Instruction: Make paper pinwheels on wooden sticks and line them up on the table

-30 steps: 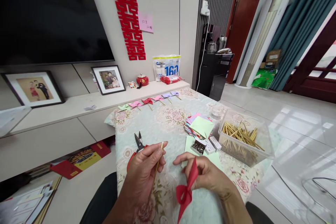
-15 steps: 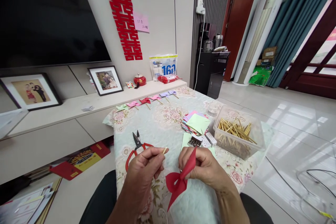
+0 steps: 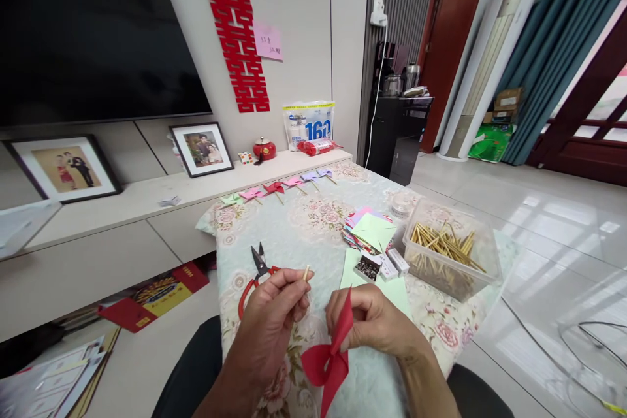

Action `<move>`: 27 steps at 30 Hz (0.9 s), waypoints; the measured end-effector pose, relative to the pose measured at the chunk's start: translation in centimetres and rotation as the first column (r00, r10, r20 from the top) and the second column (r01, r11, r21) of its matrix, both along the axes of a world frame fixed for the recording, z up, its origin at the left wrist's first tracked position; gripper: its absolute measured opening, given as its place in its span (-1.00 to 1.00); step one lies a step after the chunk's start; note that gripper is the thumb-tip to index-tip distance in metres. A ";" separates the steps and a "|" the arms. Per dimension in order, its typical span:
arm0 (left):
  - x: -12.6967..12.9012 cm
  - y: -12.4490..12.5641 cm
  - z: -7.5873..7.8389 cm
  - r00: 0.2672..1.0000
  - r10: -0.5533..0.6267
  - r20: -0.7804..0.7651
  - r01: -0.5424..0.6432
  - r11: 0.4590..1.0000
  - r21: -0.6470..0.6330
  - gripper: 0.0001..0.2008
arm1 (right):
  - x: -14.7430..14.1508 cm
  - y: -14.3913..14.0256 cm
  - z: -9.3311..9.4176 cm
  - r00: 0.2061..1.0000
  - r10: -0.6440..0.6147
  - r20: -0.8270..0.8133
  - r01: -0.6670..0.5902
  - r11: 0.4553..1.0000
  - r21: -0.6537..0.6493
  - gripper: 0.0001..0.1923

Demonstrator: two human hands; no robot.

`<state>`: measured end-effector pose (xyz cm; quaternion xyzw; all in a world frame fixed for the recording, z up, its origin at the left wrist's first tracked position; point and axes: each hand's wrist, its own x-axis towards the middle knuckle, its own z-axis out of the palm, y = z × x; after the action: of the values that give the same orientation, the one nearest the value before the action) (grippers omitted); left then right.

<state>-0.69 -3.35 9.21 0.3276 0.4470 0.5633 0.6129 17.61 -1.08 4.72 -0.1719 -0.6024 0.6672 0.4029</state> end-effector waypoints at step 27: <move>-2.4 2.7 -1.6 0.930 0.315 0.191 -0.314 0.949 -0.038 -0.65 | -2.0 0.0 -3.0 0.977 0.099 -0.187 -0.127 0.982 -0.142 -0.70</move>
<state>-3.06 -0.63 7.64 0.1933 0.4336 0.6819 0.5565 15.62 -1.05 1.67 -0.1068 -0.5196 0.7461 0.4024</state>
